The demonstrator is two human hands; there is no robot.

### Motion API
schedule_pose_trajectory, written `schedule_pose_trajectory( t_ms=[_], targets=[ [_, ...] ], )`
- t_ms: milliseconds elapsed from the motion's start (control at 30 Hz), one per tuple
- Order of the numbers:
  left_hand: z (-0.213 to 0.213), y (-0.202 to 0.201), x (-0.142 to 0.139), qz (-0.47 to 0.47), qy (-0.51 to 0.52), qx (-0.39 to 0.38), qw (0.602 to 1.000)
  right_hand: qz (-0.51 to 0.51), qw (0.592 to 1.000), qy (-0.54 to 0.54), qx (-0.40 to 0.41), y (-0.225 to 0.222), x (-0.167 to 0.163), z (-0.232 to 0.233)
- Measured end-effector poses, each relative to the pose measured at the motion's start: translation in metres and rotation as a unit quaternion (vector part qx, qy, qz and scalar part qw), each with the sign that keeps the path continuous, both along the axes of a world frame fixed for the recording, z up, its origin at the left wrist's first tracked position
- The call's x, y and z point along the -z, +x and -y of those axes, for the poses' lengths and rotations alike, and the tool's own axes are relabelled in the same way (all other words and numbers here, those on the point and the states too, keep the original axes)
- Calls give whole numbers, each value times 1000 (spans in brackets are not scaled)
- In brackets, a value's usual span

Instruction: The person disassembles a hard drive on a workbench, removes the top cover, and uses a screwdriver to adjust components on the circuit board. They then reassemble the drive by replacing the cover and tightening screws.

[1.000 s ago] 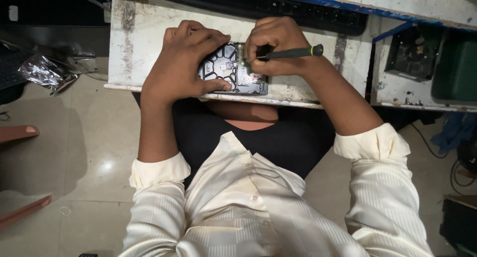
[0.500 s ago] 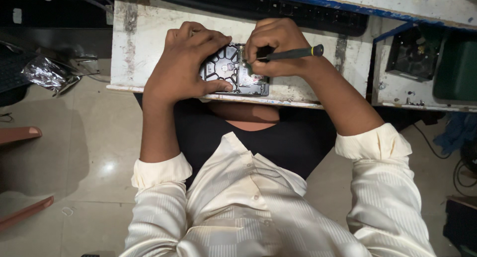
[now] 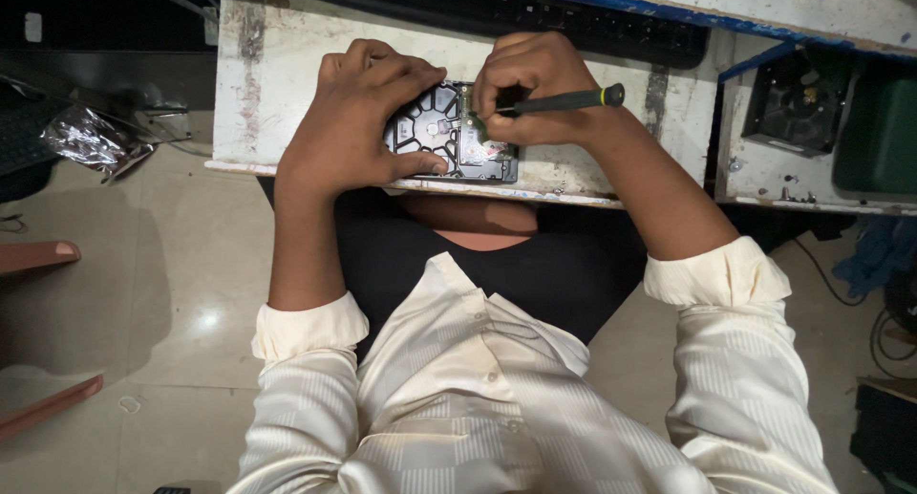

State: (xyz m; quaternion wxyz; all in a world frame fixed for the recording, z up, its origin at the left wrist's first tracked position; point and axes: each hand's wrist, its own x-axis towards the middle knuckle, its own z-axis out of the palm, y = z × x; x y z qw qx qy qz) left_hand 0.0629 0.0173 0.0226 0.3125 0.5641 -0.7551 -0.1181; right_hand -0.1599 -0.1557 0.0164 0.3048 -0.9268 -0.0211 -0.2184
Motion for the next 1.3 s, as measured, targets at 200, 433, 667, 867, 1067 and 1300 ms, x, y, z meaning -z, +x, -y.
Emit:
schedule_pose_trajectory(
  t_ms=[200,433,667,867,1067,1300],
  targets=[
    [-1,0,2,-5,1,-2,1000,-8,1000,-4,8,0,3,0],
    [0,0,1,-2,0,-2,1000,-12,1000,-7,4,0,4,2],
    [-1,0,1,-2,4,-4,1000,-23,1000,11,1,-2,0,2],
    [0,1,0,6,-2,3,1000,16,992,75,101,-9,-3,9],
    [0,2,1,-7,-23,23,999,-12,992,66,105,-17,-7,14],
    [0,1,0,-21,2,19,1000,-57,993,70,78,-15,-9,10]
  ],
)
